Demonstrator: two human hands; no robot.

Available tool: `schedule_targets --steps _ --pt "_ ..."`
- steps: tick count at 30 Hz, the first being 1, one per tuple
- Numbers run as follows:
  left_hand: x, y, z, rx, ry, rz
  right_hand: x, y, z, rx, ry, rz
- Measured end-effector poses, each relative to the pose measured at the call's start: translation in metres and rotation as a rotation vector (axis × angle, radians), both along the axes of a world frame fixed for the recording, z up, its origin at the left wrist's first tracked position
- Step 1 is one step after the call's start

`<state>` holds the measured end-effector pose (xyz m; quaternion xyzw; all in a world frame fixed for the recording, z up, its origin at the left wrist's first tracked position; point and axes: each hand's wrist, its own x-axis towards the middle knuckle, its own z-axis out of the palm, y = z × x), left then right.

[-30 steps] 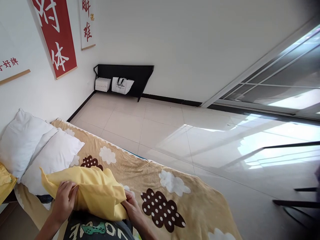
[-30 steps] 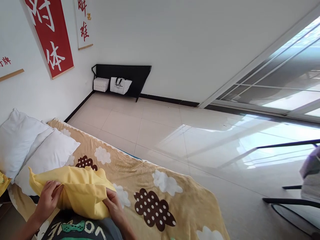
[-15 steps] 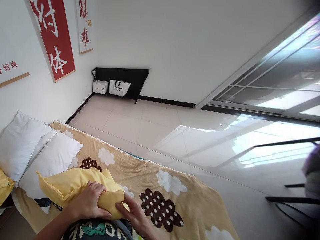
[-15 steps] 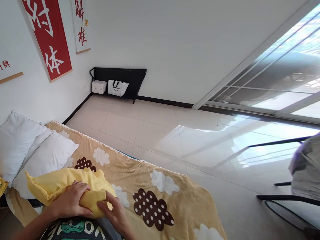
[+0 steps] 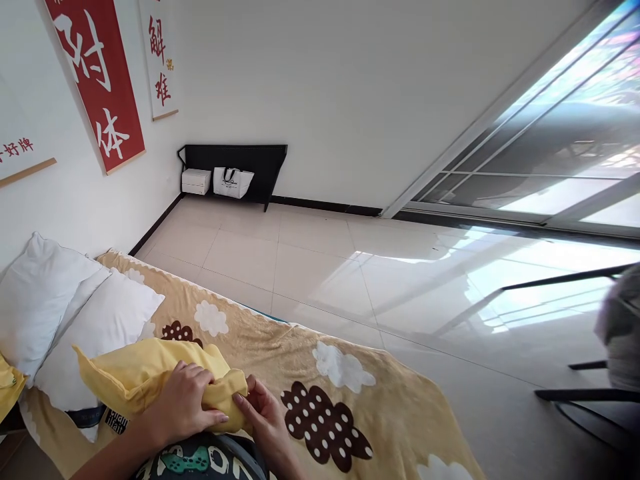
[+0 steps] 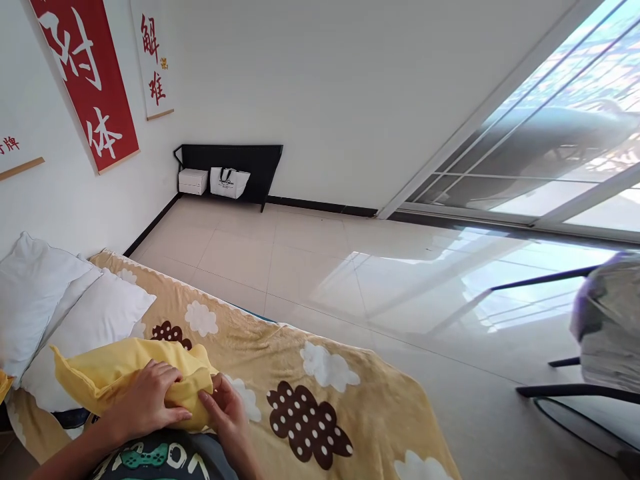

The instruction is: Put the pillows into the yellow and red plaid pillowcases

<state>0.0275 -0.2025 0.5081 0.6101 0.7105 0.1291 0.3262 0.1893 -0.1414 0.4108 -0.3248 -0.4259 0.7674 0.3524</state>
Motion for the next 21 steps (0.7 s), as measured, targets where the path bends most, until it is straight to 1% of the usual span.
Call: schedule_targets --steps 2,5,7,10,12,14,16,18,21 --pt "0.003 0.005 -0.004 -0.013 0.02 0.01 0.001 0.0 0.007 0.07 -0.025 -0.002" --pt "0.004 0.01 -0.005 0.035 -0.055 0.095 0.008 0.003 0.011 0.27 -0.104 0.019" --pt "0.002 0.012 -0.003 0.085 -0.134 0.148 0.011 0.004 0.01 0.421 -0.219 0.04" --pt "-0.002 0.015 -0.001 0.149 -0.24 0.145 0.008 0.007 0.006 0.568 -0.383 0.022" --pt "-0.005 0.016 -0.002 0.161 -0.278 0.136 0.001 0.01 0.003 0.594 -0.402 0.008" --pt "-0.009 0.017 -0.006 0.145 -0.263 0.154 -0.006 0.013 0.0 0.571 -0.367 0.001" --pt "-0.012 0.017 -0.01 0.135 -0.189 0.184 -0.014 0.015 -0.004 0.52 -0.334 -0.004" --pt "-0.016 0.016 -0.011 0.158 -0.085 0.189 -0.022 0.015 -0.008 0.468 -0.317 0.001" --pt "-0.022 0.015 -0.01 0.183 0.04 0.175 -0.032 0.012 -0.011 0.452 -0.326 0.018"
